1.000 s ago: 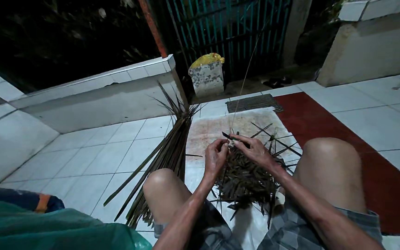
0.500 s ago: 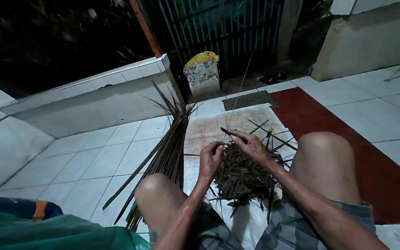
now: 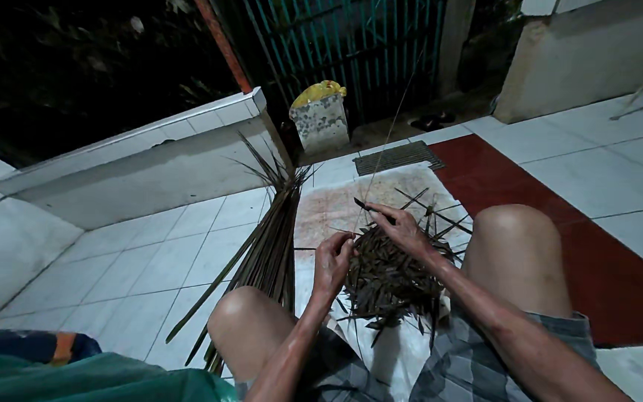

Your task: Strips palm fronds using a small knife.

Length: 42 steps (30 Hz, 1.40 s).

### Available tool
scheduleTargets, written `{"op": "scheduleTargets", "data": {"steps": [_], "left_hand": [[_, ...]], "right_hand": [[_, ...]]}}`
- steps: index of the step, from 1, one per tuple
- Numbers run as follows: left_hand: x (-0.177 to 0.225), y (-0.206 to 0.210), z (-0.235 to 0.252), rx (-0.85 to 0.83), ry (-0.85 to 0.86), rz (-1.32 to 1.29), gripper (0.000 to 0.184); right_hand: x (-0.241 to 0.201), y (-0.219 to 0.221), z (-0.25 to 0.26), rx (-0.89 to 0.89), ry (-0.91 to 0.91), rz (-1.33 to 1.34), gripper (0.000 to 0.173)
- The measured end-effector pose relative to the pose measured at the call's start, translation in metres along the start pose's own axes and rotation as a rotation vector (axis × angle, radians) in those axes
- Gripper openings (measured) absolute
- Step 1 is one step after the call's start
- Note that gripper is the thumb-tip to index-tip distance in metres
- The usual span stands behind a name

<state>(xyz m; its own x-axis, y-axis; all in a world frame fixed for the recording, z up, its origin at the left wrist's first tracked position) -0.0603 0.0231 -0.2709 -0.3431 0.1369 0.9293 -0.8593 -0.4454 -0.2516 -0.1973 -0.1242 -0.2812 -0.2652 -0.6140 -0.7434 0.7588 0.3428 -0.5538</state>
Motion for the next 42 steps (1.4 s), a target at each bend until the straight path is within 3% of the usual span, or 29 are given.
{"op": "scheduleTargets", "data": {"steps": [16, 25, 32, 36, 42], "left_hand": [[-0.004, -0.007, -0.026, -0.111, -0.102, -0.103, 0.025], [-0.005, -0.010, -0.034, -0.115, -0.134, -0.111, 0.026], [-0.007, -0.011, -0.046, -0.142, -0.198, -0.136, 0.024], [-0.008, -0.014, -0.042, -0.073, -0.291, -0.232, 0.024], [-0.015, -0.017, -0.022, 0.081, -0.362, -0.382, 0.027]], "right_hand": [[0.026, -0.008, 0.015, 0.041, 0.041, 0.133, 0.034], [0.032, -0.002, 0.019, 0.036, 0.078, 0.051, 0.033], [0.059, -0.029, 0.015, 0.162, 0.280, 0.075, 0.037], [0.084, -0.034, 0.016, 0.275, 0.391, 0.111, 0.042], [0.042, 0.007, 0.000, -0.026, 0.334, 0.080, 0.045]]}}
Point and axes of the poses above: each hand's wrist, its own z-axis towards the middle knuckle, its own y-axis out of the palm, x = y × z, the point moved 7 cm from there along z, towards the middle knuckle, and after that the axes turned 11 degrees about -z, right-handed, at the moved point
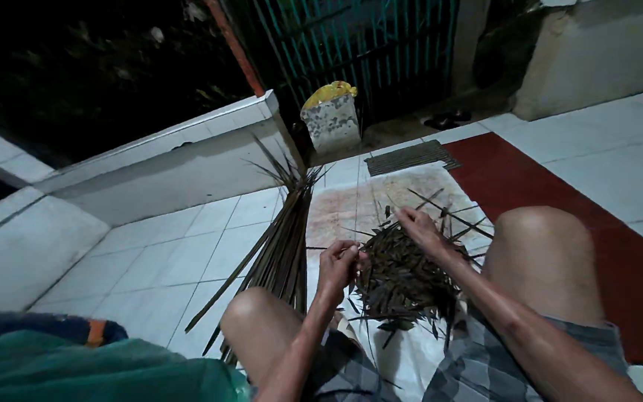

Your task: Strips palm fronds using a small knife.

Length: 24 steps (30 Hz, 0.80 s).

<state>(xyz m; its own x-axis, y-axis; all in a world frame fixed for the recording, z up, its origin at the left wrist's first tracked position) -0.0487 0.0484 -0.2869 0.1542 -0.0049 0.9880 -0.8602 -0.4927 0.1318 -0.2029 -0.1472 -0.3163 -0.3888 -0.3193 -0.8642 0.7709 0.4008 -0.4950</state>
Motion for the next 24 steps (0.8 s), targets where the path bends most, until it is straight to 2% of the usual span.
{"op": "scheduleTargets", "data": {"steps": [4, 7, 11, 18, 20, 21, 24], "left_hand": [[0.002, -0.004, 0.024, 0.132, 0.025, -0.072, 0.023], [0.006, -0.002, 0.037, 0.179, 0.064, -0.124, 0.022], [0.011, 0.008, 0.045, 0.182, 0.110, -0.208, 0.020], [0.008, 0.017, 0.049, 0.189, 0.102, -0.219, 0.018], [0.019, 0.015, 0.048, 0.191, 0.167, 0.001, 0.017], [0.029, 0.012, 0.046, 0.211, 0.237, 0.225, 0.018], [0.063, 0.014, 0.032, 0.321, 0.611, 0.844, 0.018]], "right_hand": [[-0.025, 0.026, -0.017, -0.162, -0.098, -0.048, 0.042], [-0.039, 0.039, -0.030, -0.217, -0.146, -0.031, 0.039], [-0.047, 0.049, -0.043, -0.225, -0.197, 0.002, 0.039], [-0.039, 0.048, -0.044, -0.152, -0.166, 0.142, 0.033], [-0.037, 0.041, -0.041, -0.145, -0.163, 0.166, 0.035], [-0.035, 0.035, -0.039, -0.143, -0.164, 0.166, 0.035], [-0.029, 0.017, -0.030, -0.189, -0.161, 0.152, 0.032]]}}
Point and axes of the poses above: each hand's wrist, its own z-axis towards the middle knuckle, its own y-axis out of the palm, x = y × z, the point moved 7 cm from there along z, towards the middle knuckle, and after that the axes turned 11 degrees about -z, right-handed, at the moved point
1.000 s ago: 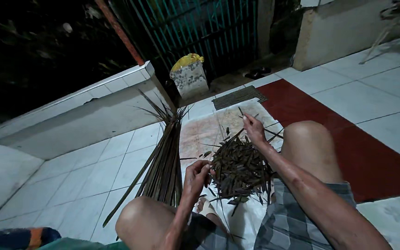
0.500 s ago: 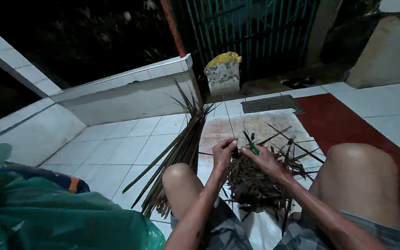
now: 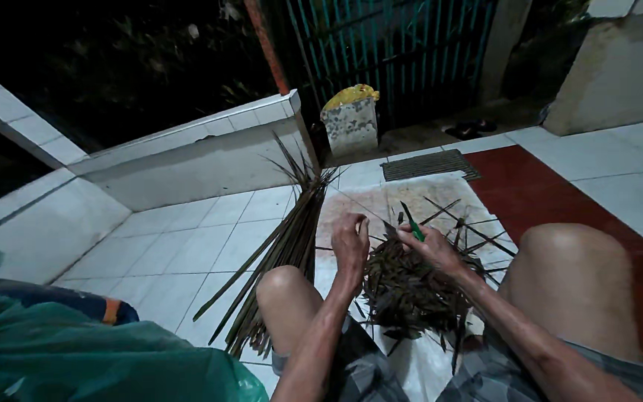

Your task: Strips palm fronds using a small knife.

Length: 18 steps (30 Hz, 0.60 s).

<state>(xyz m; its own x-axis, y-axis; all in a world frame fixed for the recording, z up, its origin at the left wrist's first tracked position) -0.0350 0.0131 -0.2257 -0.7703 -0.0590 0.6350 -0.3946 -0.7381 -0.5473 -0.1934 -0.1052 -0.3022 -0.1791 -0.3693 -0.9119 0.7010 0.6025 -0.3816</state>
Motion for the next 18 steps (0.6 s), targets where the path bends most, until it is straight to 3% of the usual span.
{"op": "scheduleTargets", "data": {"steps": [3, 8, 12, 14, 18], "left_hand": [[0.018, -0.007, 0.008, 0.035, 0.329, 0.203, 0.022], [0.013, 0.002, 0.020, -0.279, 0.538, 0.347, 0.024], [0.002, 0.015, 0.020, -0.474, 0.563, 0.289, 0.023], [-0.003, 0.024, 0.020, -0.552, 0.519, 0.254, 0.023], [-0.013, 0.036, 0.023, -0.601, 0.330, 0.245, 0.023]], "right_hand": [[0.007, -0.018, 0.003, -0.059, 0.021, 0.026, 0.030], [0.003, -0.042, 0.000, -0.117, 0.058, 0.058, 0.024], [0.012, -0.045, 0.003, -0.108, 0.106, 0.076, 0.023], [0.021, -0.047, 0.005, -0.010, 0.174, -0.021, 0.026], [0.050, -0.066, 0.009, 0.229, 0.273, -0.266, 0.050]]}}
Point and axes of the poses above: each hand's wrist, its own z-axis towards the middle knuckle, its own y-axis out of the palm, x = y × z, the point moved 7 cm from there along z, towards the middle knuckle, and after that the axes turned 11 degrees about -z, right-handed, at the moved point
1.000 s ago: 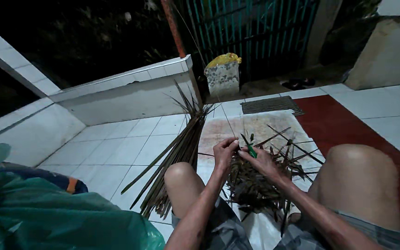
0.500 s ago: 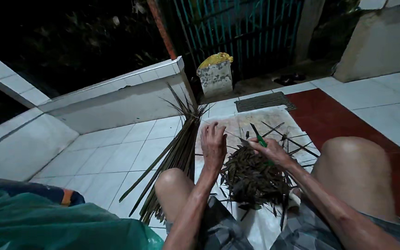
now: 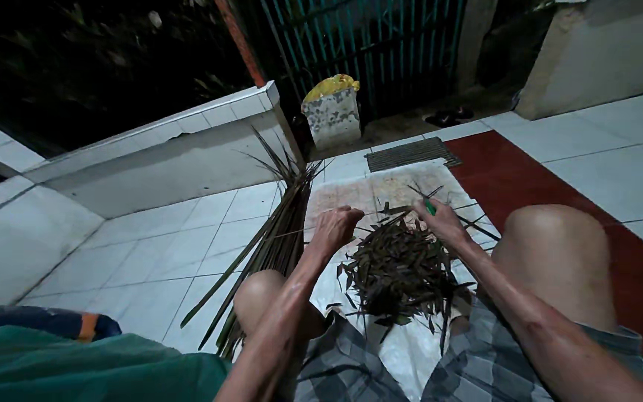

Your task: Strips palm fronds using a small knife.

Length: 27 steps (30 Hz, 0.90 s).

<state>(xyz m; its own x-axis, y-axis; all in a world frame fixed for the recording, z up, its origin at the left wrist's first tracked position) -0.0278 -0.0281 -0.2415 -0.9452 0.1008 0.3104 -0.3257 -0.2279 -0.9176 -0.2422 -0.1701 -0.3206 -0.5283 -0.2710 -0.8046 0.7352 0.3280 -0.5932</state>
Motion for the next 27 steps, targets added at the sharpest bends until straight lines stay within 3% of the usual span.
{"op": "scheduleTargets", "data": {"steps": [3, 6, 9, 14, 27], "left_hand": [[-0.004, 0.005, 0.005, -0.008, -0.121, -0.051, 0.024], [-0.006, 0.010, 0.008, -0.001, -0.165, -0.075, 0.022], [-0.007, 0.013, 0.009, 0.003, -0.167, -0.078, 0.021], [-0.004, 0.013, 0.008, -0.013, -0.185, -0.090, 0.022], [-0.005, 0.020, 0.007, -0.048, -0.166, -0.132, 0.023]], "right_hand": [[0.000, -0.001, -0.008, 0.086, 0.011, 0.035, 0.060], [-0.025, 0.003, -0.024, 0.117, -0.127, 0.040, 0.047], [-0.044, 0.024, -0.034, 0.046, -0.243, 0.021, 0.038], [-0.047, 0.052, -0.036, -0.063, -0.288, -0.027, 0.040], [-0.040, 0.057, -0.033, -0.023, -0.214, -0.124, 0.038]]}}
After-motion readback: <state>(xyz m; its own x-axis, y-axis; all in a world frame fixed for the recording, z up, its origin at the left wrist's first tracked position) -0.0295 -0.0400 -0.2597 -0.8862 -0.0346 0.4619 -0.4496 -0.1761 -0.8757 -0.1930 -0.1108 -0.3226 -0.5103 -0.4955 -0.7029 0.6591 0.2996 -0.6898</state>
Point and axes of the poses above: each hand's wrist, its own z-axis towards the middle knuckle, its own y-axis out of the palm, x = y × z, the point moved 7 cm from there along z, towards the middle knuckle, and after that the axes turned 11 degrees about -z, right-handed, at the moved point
